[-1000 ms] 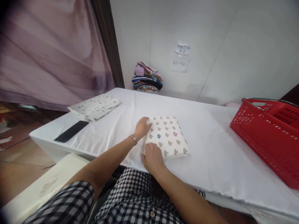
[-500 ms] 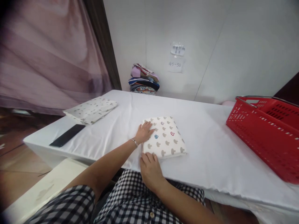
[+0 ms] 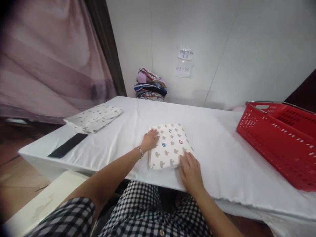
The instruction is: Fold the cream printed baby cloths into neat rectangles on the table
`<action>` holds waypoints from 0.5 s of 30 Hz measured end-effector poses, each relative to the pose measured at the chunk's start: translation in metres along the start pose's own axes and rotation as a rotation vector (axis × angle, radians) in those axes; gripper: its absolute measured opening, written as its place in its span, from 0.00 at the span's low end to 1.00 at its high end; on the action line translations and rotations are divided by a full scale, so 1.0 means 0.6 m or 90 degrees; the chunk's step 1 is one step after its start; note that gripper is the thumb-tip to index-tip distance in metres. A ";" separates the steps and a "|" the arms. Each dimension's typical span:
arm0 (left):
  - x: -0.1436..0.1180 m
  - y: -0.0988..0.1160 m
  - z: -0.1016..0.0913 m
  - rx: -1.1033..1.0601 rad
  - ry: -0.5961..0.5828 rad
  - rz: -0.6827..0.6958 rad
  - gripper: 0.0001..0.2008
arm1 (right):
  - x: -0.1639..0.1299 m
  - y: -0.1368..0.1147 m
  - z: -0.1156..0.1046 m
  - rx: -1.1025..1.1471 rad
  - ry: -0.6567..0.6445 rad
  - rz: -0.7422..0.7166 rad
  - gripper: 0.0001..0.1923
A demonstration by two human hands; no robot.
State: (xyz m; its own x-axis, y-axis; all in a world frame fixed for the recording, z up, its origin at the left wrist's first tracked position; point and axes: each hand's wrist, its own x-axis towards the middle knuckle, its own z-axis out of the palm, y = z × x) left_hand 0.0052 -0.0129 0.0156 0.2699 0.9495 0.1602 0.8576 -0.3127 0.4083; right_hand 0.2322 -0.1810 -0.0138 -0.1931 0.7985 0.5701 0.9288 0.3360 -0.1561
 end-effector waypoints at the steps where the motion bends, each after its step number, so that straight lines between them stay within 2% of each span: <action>1: 0.008 -0.002 -0.002 0.013 0.005 0.002 0.16 | 0.001 0.014 -0.001 -0.029 -0.021 0.022 0.20; 5: 0.046 -0.019 -0.009 0.047 0.006 -0.039 0.19 | 0.006 0.039 0.001 -0.069 -0.096 0.044 0.23; 9: 0.072 -0.043 -0.008 -0.012 -0.062 -0.147 0.27 | 0.012 0.046 0.006 -0.041 -0.155 -0.013 0.26; 12: 0.071 -0.052 -0.005 -0.036 -0.062 -0.169 0.28 | 0.023 0.068 0.010 -0.031 -0.184 -0.057 0.26; 15: 0.052 -0.047 -0.005 -0.035 -0.033 -0.184 0.26 | 0.057 0.121 0.014 -0.064 -0.198 -0.070 0.25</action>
State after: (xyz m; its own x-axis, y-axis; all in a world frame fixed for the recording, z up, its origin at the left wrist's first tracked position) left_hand -0.0120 0.0252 0.0119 0.0417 0.9990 -0.0157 0.8774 -0.0291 0.4789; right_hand 0.2904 -0.1251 -0.0121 -0.3672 0.8795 0.3028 0.9204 0.3906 -0.0184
